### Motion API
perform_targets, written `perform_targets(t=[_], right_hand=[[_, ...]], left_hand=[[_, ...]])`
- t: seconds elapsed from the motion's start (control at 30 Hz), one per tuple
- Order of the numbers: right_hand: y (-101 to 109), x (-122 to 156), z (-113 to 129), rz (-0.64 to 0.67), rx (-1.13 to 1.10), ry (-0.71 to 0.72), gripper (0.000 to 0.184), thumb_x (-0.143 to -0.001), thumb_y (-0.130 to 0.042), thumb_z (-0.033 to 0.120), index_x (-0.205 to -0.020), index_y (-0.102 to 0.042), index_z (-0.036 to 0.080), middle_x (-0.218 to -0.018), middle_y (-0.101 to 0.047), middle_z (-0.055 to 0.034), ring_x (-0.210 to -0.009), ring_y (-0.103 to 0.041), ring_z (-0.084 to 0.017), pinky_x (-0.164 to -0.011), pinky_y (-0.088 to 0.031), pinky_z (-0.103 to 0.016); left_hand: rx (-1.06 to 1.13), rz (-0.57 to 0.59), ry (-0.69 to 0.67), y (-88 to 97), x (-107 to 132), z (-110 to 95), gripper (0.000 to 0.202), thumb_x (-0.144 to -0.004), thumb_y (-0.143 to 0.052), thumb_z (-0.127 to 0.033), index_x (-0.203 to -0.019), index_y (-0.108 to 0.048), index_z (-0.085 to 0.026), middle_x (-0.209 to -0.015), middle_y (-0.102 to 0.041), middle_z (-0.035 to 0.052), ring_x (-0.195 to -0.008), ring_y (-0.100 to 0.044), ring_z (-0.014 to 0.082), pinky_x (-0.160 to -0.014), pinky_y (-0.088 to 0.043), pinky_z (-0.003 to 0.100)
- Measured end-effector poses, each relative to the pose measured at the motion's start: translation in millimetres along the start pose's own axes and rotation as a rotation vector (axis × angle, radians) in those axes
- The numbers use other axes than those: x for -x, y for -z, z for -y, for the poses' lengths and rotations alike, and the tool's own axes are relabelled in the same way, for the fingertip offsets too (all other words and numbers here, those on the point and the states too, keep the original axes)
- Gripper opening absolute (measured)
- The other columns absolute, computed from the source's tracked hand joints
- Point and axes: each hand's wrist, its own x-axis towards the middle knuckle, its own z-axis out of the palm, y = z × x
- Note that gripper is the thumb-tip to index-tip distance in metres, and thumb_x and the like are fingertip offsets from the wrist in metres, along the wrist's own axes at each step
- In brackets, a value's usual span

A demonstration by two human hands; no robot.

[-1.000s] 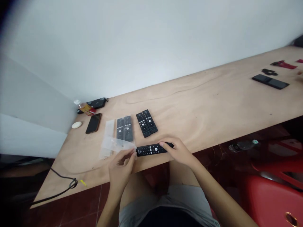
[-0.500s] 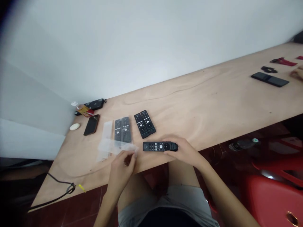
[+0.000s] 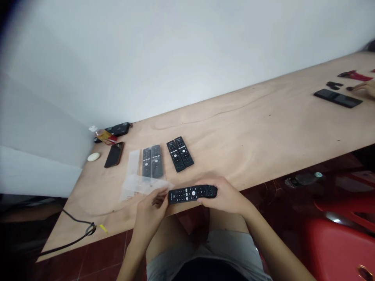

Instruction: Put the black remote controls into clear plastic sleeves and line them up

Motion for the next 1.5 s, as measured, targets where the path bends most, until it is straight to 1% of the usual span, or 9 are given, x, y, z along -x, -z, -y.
perform_targets(t=[0.17, 0.5, 0.63, 0.77, 0.9, 0.97, 1.13, 1.37, 1.5], right_hand=[[1.0, -2.0, -1.9, -0.027, 0.024, -0.012, 0.041, -0.087, -0.090, 0.028, -0.127, -0.083, 0.029, -0.125, -0.083, -0.0061, -0.113, -0.079, -0.032, -0.101, -0.065, -0.045], [2.5, -2.4, 2.0, -0.012, -0.010, -0.066, 0.038, -0.088, -0.088, 0.030, -0.126, -0.083, 0.028, -0.128, -0.083, -0.0071, -0.116, -0.079, -0.035, -0.103, -0.065, -0.050], [2.9, -5.5, 4.3, -0.003, -0.013, -0.047, 0.039, -0.088, -0.088, 0.031, -0.127, -0.084, 0.027, -0.129, -0.083, -0.0074, -0.119, -0.078, -0.036, -0.106, -0.064, -0.051], [2.4, -9.5, 2.4, -0.018, 0.004, -0.025, 0.037, -0.086, -0.089, 0.028, -0.123, -0.085, 0.028, -0.128, -0.084, -0.0069, -0.116, -0.079, -0.035, -0.104, -0.065, -0.049], [2.2, -11.8, -0.6, 0.002, -0.005, -0.004, 0.037, -0.088, -0.088, 0.028, -0.125, -0.084, 0.029, -0.129, -0.083, -0.0061, -0.118, -0.079, -0.033, -0.106, -0.063, -0.048], [2.8, -12.7, -1.7, 0.002, -0.016, -0.009, 0.037, -0.088, -0.089, 0.031, -0.125, -0.084, 0.027, -0.128, -0.083, -0.0071, -0.119, -0.079, -0.034, -0.106, -0.064, -0.048], [3.1, -19.9, -1.0, 0.012, -0.030, -0.013, 0.044, -0.084, -0.092, 0.033, -0.127, -0.084, 0.026, -0.127, -0.084, -0.0080, -0.120, -0.079, -0.035, -0.108, -0.063, -0.050], [-12.8, -44.8, 5.1, 0.119, -0.046, 0.127, 0.041, -0.089, -0.088, 0.027, -0.130, -0.083, 0.032, -0.129, -0.083, -0.0052, -0.121, -0.078, -0.033, -0.112, -0.060, -0.050], [-8.9, -40.4, -1.3, 0.001, 0.122, 0.143, 0.054, -0.088, -0.091, 0.032, -0.139, -0.076, 0.034, -0.145, -0.073, -0.0070, -0.139, -0.065, -0.034, -0.124, -0.049, -0.055]], left_hand=[[0.085, -0.022, 0.017, -2.0, 2.6, -0.8, 0.030, -0.097, -0.071, -0.032, -0.124, -0.078, -0.021, -0.101, -0.085, 0.0067, -0.086, -0.083, 0.0231, -0.080, -0.069, 0.036], [0.192, -0.108, 0.068, -8.2, 10.7, 6.2, 0.029, -0.097, -0.077, -0.040, -0.118, -0.081, -0.020, -0.105, -0.085, 0.0095, -0.092, -0.083, 0.0255, -0.085, -0.071, 0.041], [0.129, -0.038, -0.054, -6.3, 9.9, 5.4, 0.023, -0.104, -0.069, -0.035, -0.118, -0.082, -0.023, -0.116, -0.082, 0.0097, -0.107, -0.080, 0.0264, -0.098, -0.067, 0.044], [0.008, 0.043, -0.197, 4.0, 6.8, -2.7, 0.024, -0.105, -0.064, -0.026, -0.120, -0.083, -0.026, -0.118, -0.078, 0.0100, -0.111, -0.074, 0.0264, -0.099, -0.064, 0.046], [-0.219, 0.179, -0.343, 23.0, -2.1, -5.2, 0.031, -0.101, -0.069, -0.021, -0.128, -0.079, -0.031, -0.149, -0.067, 0.0105, -0.140, -0.058, 0.0340, -0.117, -0.051, 0.062], [-0.232, 0.270, -0.409, 33.1, -10.5, -2.3, 0.034, -0.101, -0.071, -0.020, -0.132, -0.076, -0.032, -0.150, -0.068, 0.0090, -0.150, -0.050, 0.0344, -0.122, -0.047, 0.064], [-0.147, 0.267, -0.459, 41.6, -31.7, 5.2, 0.049, -0.097, -0.081, -0.029, -0.144, -0.068, -0.032, -0.137, -0.073, 0.0108, -0.141, -0.061, 0.0320, -0.115, -0.056, 0.055], [-0.089, 0.244, -0.458, 8.6, -35.8, -7.2, 0.065, -0.092, -0.087, -0.033, -0.151, -0.061, -0.032, -0.135, -0.074, 0.0104, -0.130, -0.068, 0.0310, -0.110, -0.058, 0.050], [-0.168, 0.231, -0.416, 10.0, -33.8, -3.0, 0.074, -0.088, -0.089, -0.033, -0.156, -0.057, -0.031, -0.136, -0.074, 0.0120, -0.128, -0.067, 0.0348, -0.110, -0.056, 0.055]])
